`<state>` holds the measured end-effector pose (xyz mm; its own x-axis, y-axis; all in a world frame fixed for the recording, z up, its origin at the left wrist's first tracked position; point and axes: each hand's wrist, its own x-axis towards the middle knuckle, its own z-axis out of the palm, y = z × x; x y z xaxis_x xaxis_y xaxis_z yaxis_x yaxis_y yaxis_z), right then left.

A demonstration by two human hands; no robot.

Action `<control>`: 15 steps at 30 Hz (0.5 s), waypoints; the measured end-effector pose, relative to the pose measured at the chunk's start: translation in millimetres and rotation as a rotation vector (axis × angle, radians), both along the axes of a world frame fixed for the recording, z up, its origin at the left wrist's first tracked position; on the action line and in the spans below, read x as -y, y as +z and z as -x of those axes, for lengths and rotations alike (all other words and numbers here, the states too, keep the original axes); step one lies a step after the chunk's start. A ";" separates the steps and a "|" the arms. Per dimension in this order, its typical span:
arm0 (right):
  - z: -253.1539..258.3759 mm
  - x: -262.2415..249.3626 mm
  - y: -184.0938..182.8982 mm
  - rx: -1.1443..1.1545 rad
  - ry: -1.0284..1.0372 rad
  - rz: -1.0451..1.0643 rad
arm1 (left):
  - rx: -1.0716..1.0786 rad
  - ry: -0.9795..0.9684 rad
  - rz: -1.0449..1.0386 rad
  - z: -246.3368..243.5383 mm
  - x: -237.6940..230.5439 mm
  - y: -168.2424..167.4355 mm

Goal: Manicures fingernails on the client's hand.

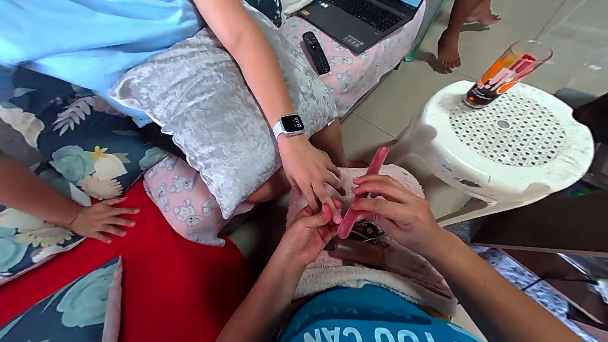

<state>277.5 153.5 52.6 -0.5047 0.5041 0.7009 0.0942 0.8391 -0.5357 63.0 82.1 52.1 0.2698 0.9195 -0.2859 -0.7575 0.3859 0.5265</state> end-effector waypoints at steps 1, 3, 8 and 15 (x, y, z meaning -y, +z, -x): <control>-0.5 -0.1 0.6 -0.004 0.013 0.003 | -0.002 -0.006 -0.010 0.5 -0.3 -0.4; -1.2 0.1 1.4 -0.011 0.021 0.008 | -0.003 -0.008 -0.012 0.3 -0.6 -1.0; 0.4 -2.3 -0.3 0.021 0.012 0.032 | 0.012 0.005 -0.004 -1.5 -1.6 -3.0; 0.4 -12.9 -1.9 -0.011 -0.009 0.078 | -0.004 0.050 0.020 -4.3 -2.7 -3.8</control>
